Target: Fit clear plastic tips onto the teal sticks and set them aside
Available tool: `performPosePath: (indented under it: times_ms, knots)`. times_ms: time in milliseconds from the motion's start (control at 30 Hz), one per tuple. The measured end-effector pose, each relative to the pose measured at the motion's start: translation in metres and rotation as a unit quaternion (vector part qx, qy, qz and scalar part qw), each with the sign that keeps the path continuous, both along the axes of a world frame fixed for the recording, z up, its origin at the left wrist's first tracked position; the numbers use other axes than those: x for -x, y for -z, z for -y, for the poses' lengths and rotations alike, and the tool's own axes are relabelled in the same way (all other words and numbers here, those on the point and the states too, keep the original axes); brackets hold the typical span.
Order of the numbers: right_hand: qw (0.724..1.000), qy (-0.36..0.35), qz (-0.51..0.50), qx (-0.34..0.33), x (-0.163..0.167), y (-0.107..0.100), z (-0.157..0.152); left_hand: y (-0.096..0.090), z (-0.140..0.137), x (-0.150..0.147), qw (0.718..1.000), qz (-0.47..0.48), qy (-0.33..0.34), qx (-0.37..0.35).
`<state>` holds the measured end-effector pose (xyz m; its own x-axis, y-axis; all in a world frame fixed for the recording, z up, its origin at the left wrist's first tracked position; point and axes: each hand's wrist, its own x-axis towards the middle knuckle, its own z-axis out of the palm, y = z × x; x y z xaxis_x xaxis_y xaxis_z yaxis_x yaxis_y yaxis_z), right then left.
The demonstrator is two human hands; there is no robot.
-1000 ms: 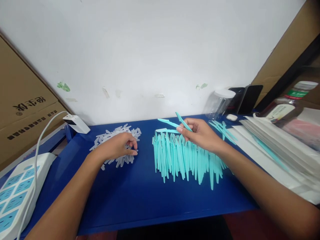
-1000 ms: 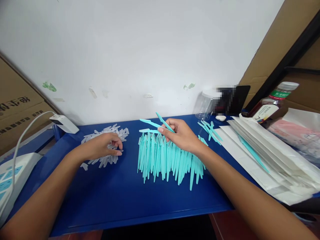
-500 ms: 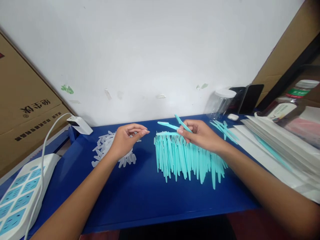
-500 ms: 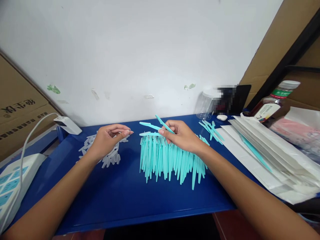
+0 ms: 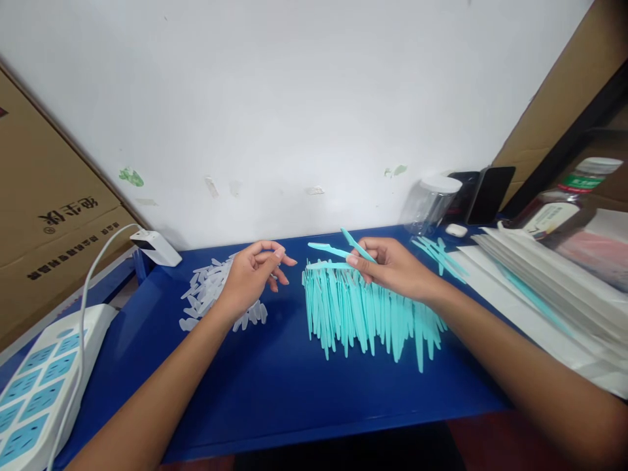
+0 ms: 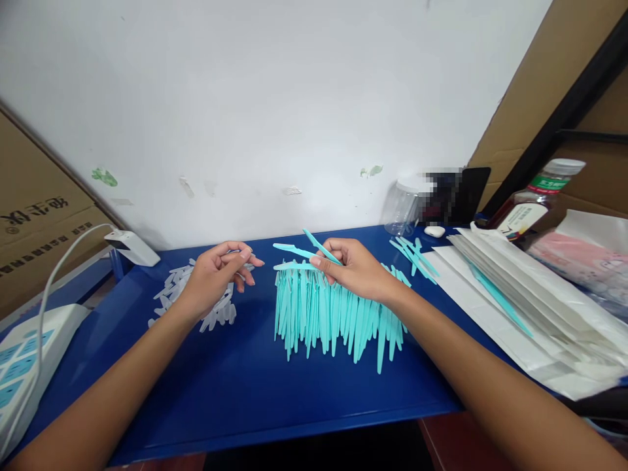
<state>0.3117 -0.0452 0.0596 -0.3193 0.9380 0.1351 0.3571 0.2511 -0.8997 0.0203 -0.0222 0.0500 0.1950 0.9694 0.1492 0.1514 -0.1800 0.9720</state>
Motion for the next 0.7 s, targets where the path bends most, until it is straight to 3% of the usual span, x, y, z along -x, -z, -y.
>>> performPosePath:
  times_ms: [233, 700]
  knots:
    - [1.0, -0.001, -0.001, 0.002, -0.0019, 0.0011, -0.001, 0.0053, -0.0003, 0.0005, 0.998, -0.039, 0.041, -0.02]
    - [0.996, -0.068, -0.002, 0.057, -0.0026, 0.0017, -0.0005, -0.0003, 0.0093, -0.0014, 0.993, -0.023, 0.071, -0.093]
